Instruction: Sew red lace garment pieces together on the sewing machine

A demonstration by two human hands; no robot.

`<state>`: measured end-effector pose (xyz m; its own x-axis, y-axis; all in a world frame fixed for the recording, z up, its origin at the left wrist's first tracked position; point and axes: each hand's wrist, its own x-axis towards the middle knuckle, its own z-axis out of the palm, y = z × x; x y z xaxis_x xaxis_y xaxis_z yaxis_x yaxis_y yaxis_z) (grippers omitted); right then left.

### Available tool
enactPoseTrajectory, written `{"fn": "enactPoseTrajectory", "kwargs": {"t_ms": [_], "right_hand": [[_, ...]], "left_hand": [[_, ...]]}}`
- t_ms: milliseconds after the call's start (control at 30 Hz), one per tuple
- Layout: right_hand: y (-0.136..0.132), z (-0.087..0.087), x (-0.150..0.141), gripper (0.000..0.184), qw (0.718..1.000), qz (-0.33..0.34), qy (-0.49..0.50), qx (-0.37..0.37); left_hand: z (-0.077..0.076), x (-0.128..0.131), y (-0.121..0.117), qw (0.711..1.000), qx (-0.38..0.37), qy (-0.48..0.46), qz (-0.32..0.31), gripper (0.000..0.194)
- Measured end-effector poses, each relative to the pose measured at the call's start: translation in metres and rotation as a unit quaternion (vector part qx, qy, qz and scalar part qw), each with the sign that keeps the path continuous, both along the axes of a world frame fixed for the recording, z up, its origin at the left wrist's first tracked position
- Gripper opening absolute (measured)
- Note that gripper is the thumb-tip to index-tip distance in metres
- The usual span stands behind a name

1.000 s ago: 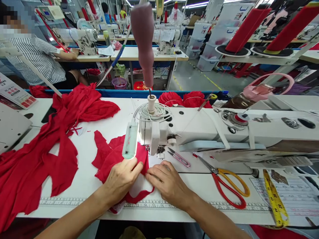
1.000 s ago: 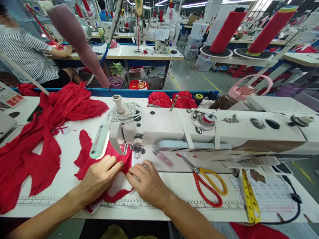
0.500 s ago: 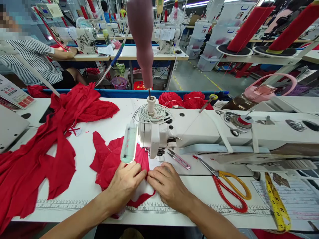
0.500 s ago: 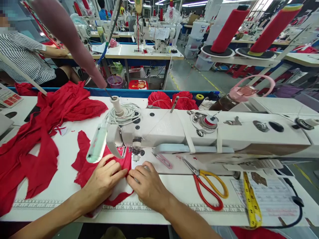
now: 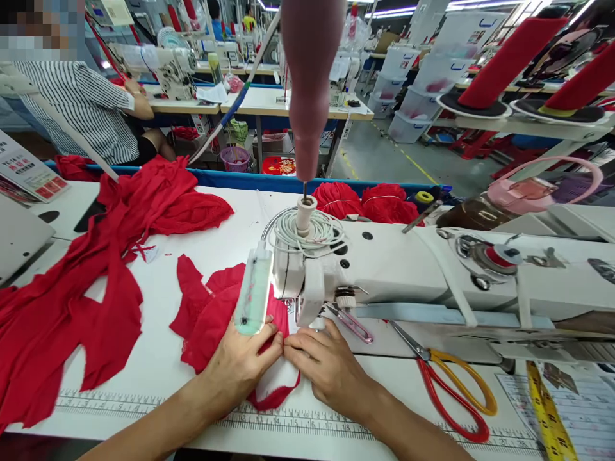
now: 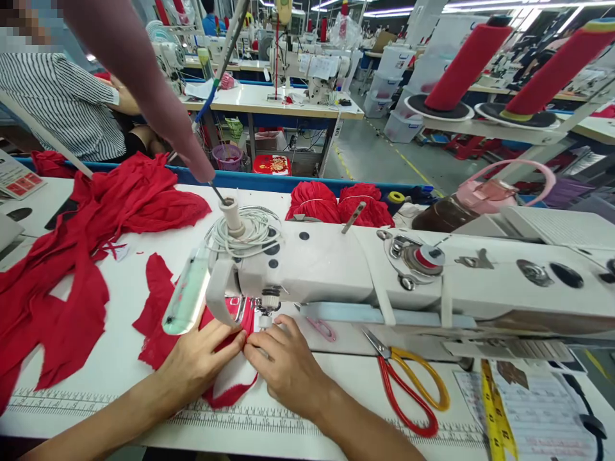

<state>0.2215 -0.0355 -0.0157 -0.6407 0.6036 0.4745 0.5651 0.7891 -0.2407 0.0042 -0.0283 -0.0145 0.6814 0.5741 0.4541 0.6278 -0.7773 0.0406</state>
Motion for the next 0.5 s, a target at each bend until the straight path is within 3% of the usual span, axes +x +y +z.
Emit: {"fn": "enactPoseTrajectory", "kwargs": {"t_ms": [233,400,500], "right_hand": [[0.001,-0.004,0.002,0.050,0.999,-0.031,-0.038,-0.015],[-0.007,-0.005,-0.001,0.044,0.998,-0.031,-0.049,-0.014],[-0.010,-0.007,0.000,0.043,0.999,-0.024,-0.032,-0.006]], "left_hand": [[0.009,0.003,0.021,0.997,-0.069,0.006,0.016,0.029],[0.013,0.008,0.010,0.998,0.015,0.054,0.041,0.028],[0.015,0.004,0.007,0.999,0.022,0.035,0.031,0.029]]}}
